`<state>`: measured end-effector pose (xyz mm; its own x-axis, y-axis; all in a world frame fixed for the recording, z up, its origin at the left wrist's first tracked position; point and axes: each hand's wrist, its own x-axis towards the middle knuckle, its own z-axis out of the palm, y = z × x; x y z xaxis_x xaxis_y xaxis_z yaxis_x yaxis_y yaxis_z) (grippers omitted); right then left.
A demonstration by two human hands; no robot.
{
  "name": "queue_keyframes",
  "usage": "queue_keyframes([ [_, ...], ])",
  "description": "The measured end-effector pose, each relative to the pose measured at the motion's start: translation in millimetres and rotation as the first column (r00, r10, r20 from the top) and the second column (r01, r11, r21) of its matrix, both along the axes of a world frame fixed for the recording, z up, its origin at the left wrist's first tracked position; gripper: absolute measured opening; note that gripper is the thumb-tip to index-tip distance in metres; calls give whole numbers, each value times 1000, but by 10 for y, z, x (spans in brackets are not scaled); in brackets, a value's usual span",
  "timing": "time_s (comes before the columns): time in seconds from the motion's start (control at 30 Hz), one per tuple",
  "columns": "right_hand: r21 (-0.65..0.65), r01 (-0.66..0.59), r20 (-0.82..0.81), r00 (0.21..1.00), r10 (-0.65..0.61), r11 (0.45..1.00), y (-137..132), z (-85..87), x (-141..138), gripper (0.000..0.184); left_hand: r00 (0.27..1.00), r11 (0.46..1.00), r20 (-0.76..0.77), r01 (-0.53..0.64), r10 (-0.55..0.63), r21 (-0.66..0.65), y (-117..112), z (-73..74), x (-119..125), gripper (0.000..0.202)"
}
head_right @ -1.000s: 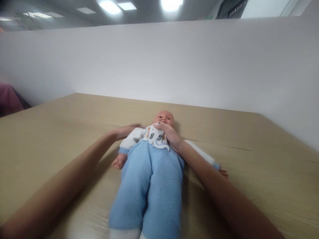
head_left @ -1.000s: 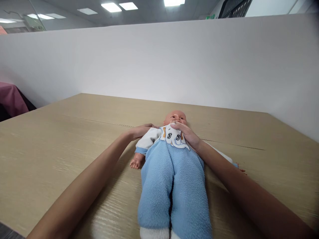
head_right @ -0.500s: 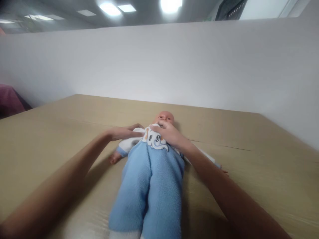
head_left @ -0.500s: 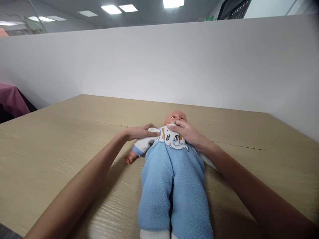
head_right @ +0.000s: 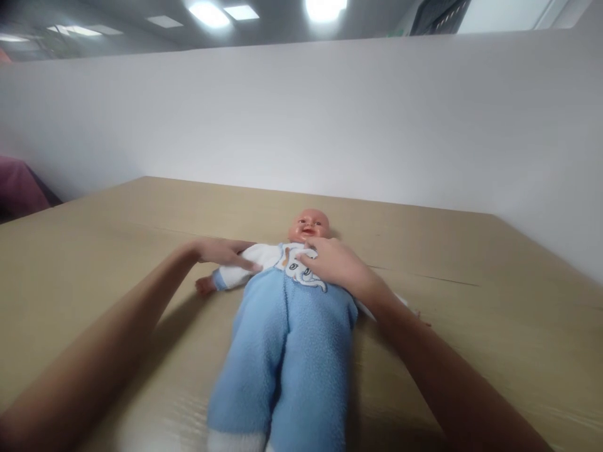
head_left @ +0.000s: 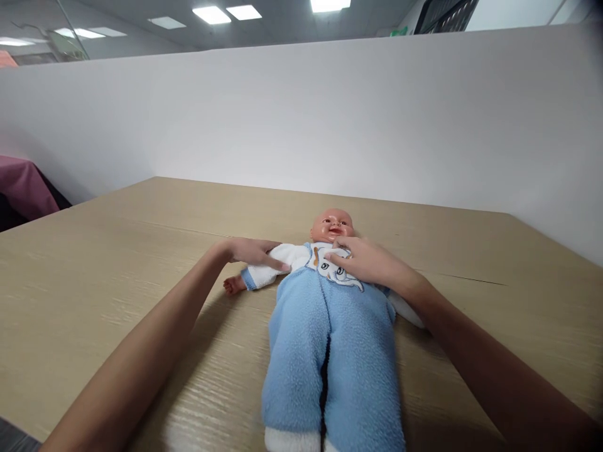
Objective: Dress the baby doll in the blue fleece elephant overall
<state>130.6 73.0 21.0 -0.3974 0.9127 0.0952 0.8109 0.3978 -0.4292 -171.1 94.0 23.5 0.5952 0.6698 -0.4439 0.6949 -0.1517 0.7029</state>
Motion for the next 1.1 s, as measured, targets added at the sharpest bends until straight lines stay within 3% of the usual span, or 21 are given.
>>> queue_keyframes([
  [0.17, 12, 9, 28, 1000, -9, 1000, -14, -17, -18, 33, 993, 996, -81, 86, -86, -1, 8, 50, -132, 84],
  [0.33, 51, 57, 108, 992, -62, 997, -61, 16, -26, 33, 980, 997, -197, 49, -36, 61, -6, 85, -116, 88],
  [0.43, 207, 74, 19, 997, -80, 975, -151, 41, 43, 29, 947, 991, -317, 1, 43, 137, -6, 110, -139, 95],
  [0.53, 410, 104, -81, 994, -78, 906, -327, 5, 284, 31, 924, 979, -364, -46, 118, 200, -35, 189, -189, 98],
  [0.63, 416, 176, -105, 984, -145, 892, -610, -174, 744, 43, 944, 919, -293, -27, 152, 393, -166, 328, -120, 81],
  [0.77, 285, 160, -65, 987, -147, 945, -1053, -622, 1497, 60, 998, 732, -25, -20, 51, 681, -463, 449, 382, 61],
  [0.83, 217, 179, -96, 982, -161, 960, -1224, -835, 1771, 59, 996, 681, 74, -17, -55, 732, -562, 405, 774, 46],
  [0.9, 166, 202, -142, 973, -180, 965, -1326, -960, 1913, 61, 981, 628, 69, 61, -181, 776, -572, 287, 1172, 39],
  [0.93, 157, 219, -167, 967, -193, 963, -1350, -982, 1936, 59, 981, 600, 36, 88, -191, 795, -546, 212, 1352, 39],
  [1.0, 152, 252, -210, 953, -218, 956, -1360, -953, 1912, 51, 984, 610, -25, 129, -176, 782, -462, 59, 1635, 35],
  [1.1, 110, 294, -278, 926, -255, 949, -1320, -812, 1799, 40, 984, 612, -4, 114, -178, 783, -356, -103, 1833, 22],
])
